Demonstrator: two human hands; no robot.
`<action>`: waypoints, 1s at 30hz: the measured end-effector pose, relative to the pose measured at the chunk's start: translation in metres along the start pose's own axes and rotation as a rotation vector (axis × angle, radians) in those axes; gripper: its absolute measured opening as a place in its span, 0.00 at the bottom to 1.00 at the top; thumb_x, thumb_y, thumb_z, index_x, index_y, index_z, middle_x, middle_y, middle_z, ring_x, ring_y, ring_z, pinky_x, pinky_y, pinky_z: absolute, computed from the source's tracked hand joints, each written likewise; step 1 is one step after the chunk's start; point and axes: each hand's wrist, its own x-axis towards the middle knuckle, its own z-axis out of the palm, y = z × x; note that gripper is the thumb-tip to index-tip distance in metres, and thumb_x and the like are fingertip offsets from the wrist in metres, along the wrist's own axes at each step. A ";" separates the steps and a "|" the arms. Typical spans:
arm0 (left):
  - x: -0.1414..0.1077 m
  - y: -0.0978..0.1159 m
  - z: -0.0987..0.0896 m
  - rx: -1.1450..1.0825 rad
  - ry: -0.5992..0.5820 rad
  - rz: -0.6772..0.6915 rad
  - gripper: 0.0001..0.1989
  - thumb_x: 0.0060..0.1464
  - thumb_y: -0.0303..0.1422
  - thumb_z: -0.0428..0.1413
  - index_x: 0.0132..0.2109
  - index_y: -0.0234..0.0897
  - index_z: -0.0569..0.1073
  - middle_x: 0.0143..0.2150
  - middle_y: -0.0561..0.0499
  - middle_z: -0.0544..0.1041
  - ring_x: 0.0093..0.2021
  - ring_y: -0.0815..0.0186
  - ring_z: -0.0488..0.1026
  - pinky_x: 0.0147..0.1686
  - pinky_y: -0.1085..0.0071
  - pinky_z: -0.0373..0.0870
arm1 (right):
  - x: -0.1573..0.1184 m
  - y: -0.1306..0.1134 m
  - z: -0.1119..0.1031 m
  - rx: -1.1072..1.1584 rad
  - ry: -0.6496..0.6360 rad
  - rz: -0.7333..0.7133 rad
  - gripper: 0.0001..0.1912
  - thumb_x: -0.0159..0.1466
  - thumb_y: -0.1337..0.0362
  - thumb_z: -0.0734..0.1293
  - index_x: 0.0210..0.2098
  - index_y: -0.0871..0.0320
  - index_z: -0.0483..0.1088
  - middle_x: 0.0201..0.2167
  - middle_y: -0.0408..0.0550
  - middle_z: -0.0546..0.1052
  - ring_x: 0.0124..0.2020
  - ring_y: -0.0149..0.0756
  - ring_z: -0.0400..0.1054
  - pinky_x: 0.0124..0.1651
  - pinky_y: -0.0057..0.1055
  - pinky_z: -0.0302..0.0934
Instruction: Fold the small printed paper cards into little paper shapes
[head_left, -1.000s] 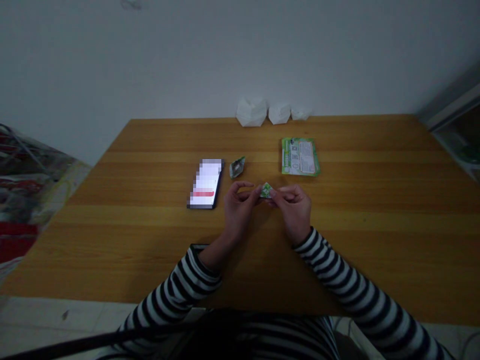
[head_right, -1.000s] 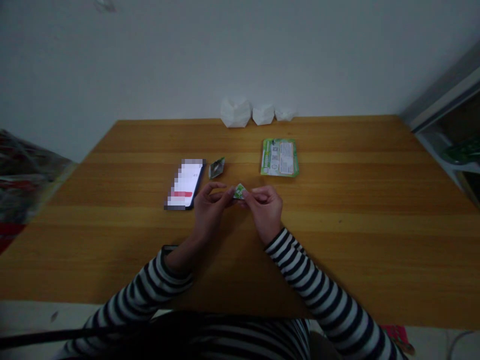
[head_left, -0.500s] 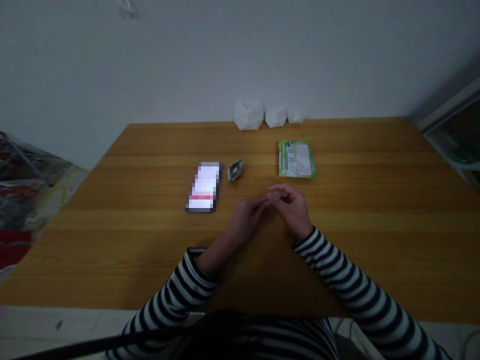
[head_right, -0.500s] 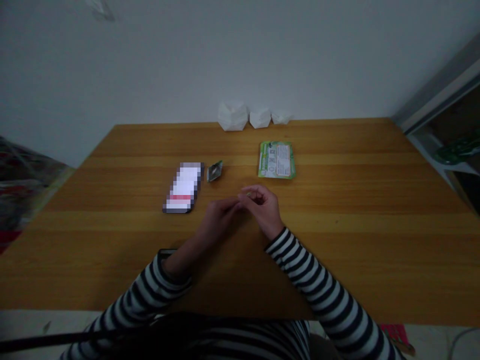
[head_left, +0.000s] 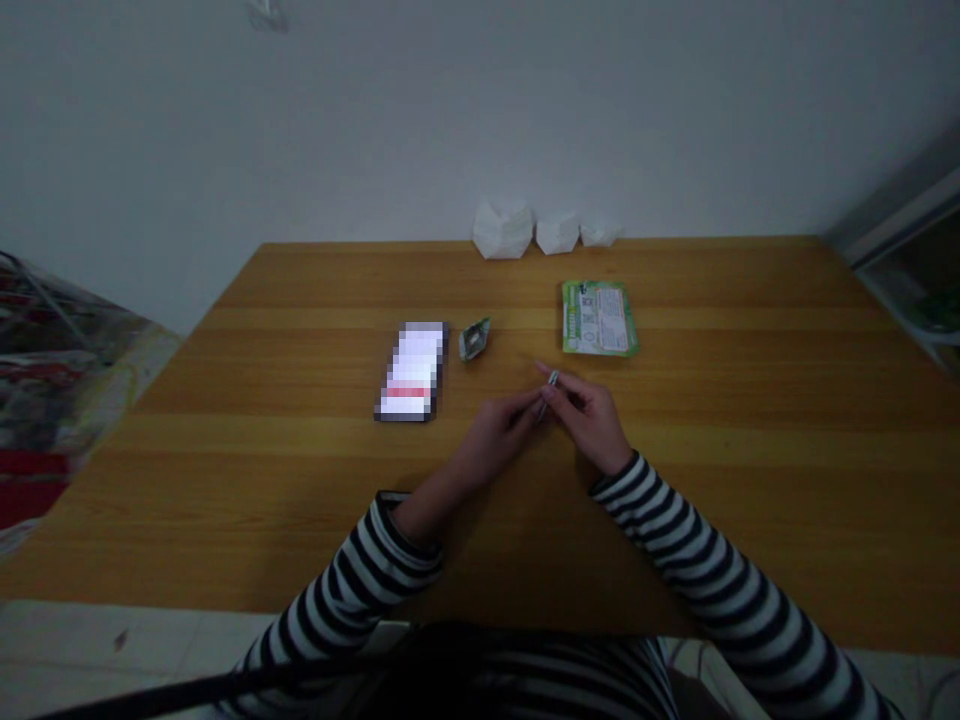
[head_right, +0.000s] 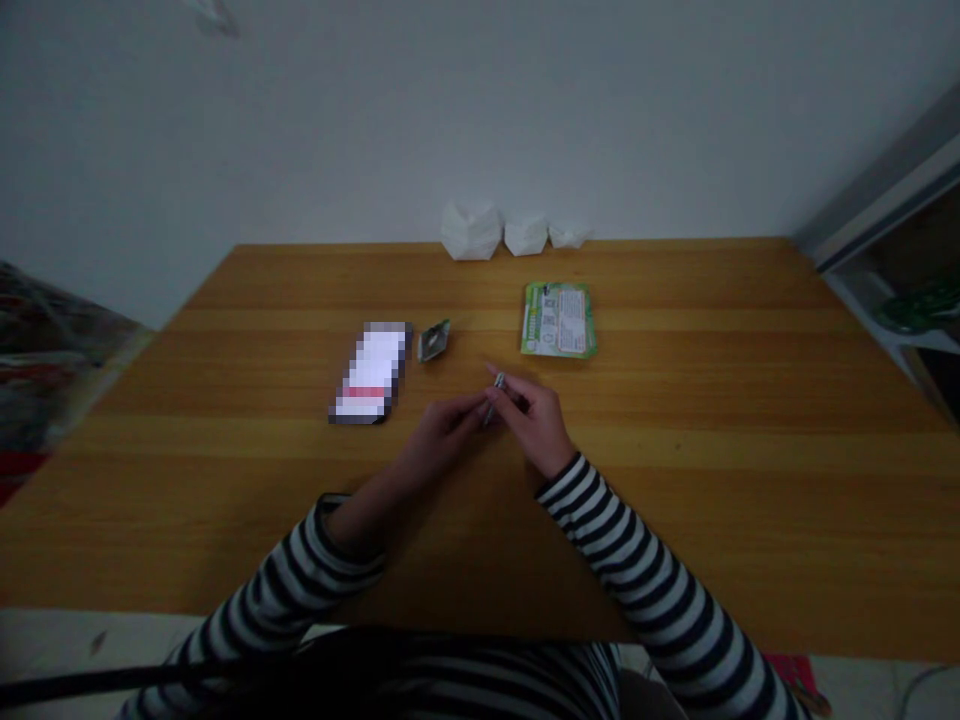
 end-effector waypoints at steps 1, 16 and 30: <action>0.000 0.000 0.000 0.019 0.004 0.005 0.16 0.63 0.35 0.50 0.52 0.37 0.76 0.41 0.48 0.81 0.38 0.63 0.76 0.40 0.69 0.71 | 0.000 0.000 0.000 -0.031 -0.012 -0.019 0.22 0.65 0.55 0.66 0.56 0.53 0.73 0.30 0.41 0.77 0.34 0.36 0.71 0.40 0.33 0.68; 0.003 0.003 -0.003 -0.659 0.180 -0.224 0.16 0.51 0.36 0.62 0.48 0.38 0.80 0.50 0.44 0.81 0.50 0.58 0.78 0.51 0.61 0.73 | -0.008 -0.002 0.009 -0.002 0.213 -0.138 0.10 0.61 0.66 0.67 0.37 0.51 0.81 0.34 0.46 0.82 0.37 0.38 0.76 0.42 0.37 0.71; -0.001 0.001 -0.005 -0.027 0.273 -0.048 0.06 0.55 0.32 0.59 0.39 0.38 0.80 0.34 0.47 0.82 0.33 0.62 0.78 0.37 0.68 0.74 | -0.006 -0.009 0.008 0.015 0.040 0.017 0.14 0.56 0.57 0.75 0.41 0.54 0.79 0.26 0.43 0.80 0.26 0.33 0.73 0.31 0.30 0.69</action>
